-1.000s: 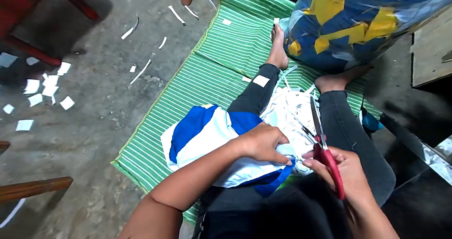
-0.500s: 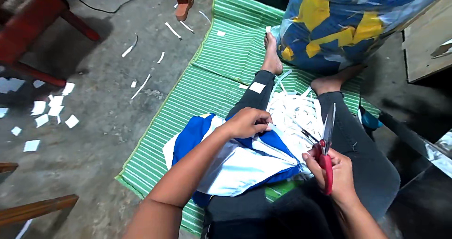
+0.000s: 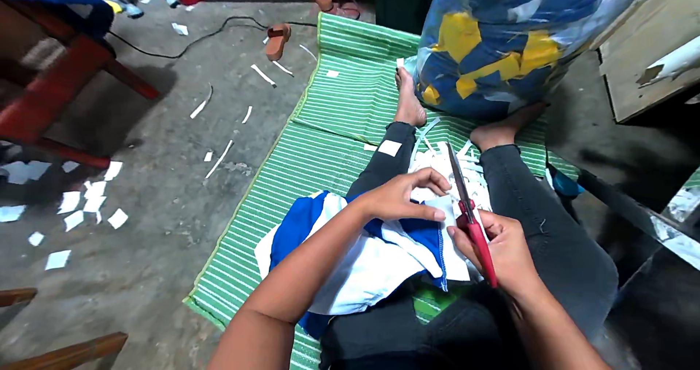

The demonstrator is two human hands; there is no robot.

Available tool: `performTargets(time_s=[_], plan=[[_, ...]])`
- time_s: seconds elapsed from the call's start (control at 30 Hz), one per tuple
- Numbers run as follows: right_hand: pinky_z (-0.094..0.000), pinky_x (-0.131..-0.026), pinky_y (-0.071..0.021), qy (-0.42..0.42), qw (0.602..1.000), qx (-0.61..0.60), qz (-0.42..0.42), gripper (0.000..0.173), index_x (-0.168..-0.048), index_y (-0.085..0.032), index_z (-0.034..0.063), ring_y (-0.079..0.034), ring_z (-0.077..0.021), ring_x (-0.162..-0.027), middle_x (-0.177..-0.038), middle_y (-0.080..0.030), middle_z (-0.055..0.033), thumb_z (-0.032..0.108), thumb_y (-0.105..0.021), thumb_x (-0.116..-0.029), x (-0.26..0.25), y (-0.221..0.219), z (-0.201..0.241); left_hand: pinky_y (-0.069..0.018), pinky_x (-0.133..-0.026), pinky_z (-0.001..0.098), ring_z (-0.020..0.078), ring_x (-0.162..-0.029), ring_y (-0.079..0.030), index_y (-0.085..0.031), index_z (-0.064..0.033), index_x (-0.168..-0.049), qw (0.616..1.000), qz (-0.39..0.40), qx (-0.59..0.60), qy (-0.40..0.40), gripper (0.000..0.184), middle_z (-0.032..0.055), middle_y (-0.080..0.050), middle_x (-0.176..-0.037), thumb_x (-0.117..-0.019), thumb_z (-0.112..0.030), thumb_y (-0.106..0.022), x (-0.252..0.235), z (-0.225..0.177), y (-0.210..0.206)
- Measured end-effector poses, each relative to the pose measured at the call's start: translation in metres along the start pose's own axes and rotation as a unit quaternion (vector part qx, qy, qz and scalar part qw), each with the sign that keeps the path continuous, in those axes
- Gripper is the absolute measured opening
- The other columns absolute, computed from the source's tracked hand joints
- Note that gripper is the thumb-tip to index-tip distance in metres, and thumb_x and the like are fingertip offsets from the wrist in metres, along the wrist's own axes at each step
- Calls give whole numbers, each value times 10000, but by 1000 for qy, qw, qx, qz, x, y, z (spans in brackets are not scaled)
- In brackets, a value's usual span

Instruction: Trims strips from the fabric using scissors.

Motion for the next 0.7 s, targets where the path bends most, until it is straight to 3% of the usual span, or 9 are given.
performTargets(time_s=[0.07, 0.17, 0.23, 0.37, 0.47, 0.57, 0.63, 0.7], plan=[[-85, -505, -406, 3, 1000, 1, -4, 72, -803, -683, 99, -495, 103, -552, -645, -584, 138, 148, -699, -852, 0, 2, 2, -546, -874, 243, 29, -943, -641, -570, 6, -1248, 994, 58, 29, 91, 462, 35, -673, -1039, -894, -232, -747, 2, 24, -17], [-86, -494, -389, 8, 1000, -9, -10, 67, -798, -674, 112, -481, 103, -541, -635, -571, 147, 141, -686, -857, -3, 9, 7, -539, -667, 166, -43, -695, -640, -689, -63, -899, 979, 63, 40, 188, 183, -67, -694, -767, -934, -234, -743, 13, 25, -21], [-78, -497, -388, 12, 999, -27, -11, 46, -807, -674, 114, -482, 106, -545, -640, -574, 154, 120, -686, -851, -5, 10, 11, -535, -607, 156, -41, -632, -639, -691, -86, -800, 975, 38, 58, 213, 175, -76, -694, -701, -940, -180, -736, 25, 11, -17], [-78, -492, -399, 15, 998, -53, -15, 47, -804, -686, 132, -495, 102, -539, -638, -589, 158, 106, -690, -843, -11, 6, 16, -530, -639, 177, -40, -663, -625, -709, -69, -832, 981, -53, 7, 186, 190, -63, -686, -726, -965, -204, -707, 44, -8, -10], [-87, -492, -397, 10, 999, -53, -4, 53, -804, -681, 128, -491, 94, -533, -630, -579, 153, 112, -682, -855, -11, 0, 15, -517, -657, 290, 12, -688, -614, -721, -84, -865, 969, -114, -98, 197, 368, -43, -666, -736, -940, -442, -686, 52, -8, -9], [-81, -518, -418, 4, 998, -54, 15, 52, -805, -680, 132, -506, 102, -559, -647, -588, 158, 123, -685, -856, -7, -4, 19, -525, -765, 423, 108, -802, -651, -736, -86, -927, 948, -147, -126, 254, 580, 6, -691, -815, -841, -657, -685, 54, -3, -14], [-77, -513, -404, 6, 998, -59, 31, 55, -805, -680, 140, -493, 108, -554, -642, -577, 169, 128, -691, -857, -5, -4, 22, -538, -774, 363, 61, -808, -649, -732, -88, -965, 956, -135, -79, 247, 518, -20, -692, -833, -855, -594, -716, 51, -1, -20], [-74, -509, -402, 4, 996, -74, 49, 51, -817, -680, 145, -491, 111, -553, -641, -572, 173, 121, -693, -860, -3, -5, 23, -562, -798, 276, -5, -828, -660, -727, -83, -1019, 971, -105, -2, 213, 381, -50, -709, -872, -900, -444, -730, 47, -5, -27]])
Point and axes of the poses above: each hand's wrist, its own x-axis away from the middle knuckle, its own y-axis out of the back of the hand, z = x × y, the point moved 9 cm from there along -x, towards the middle knuckle
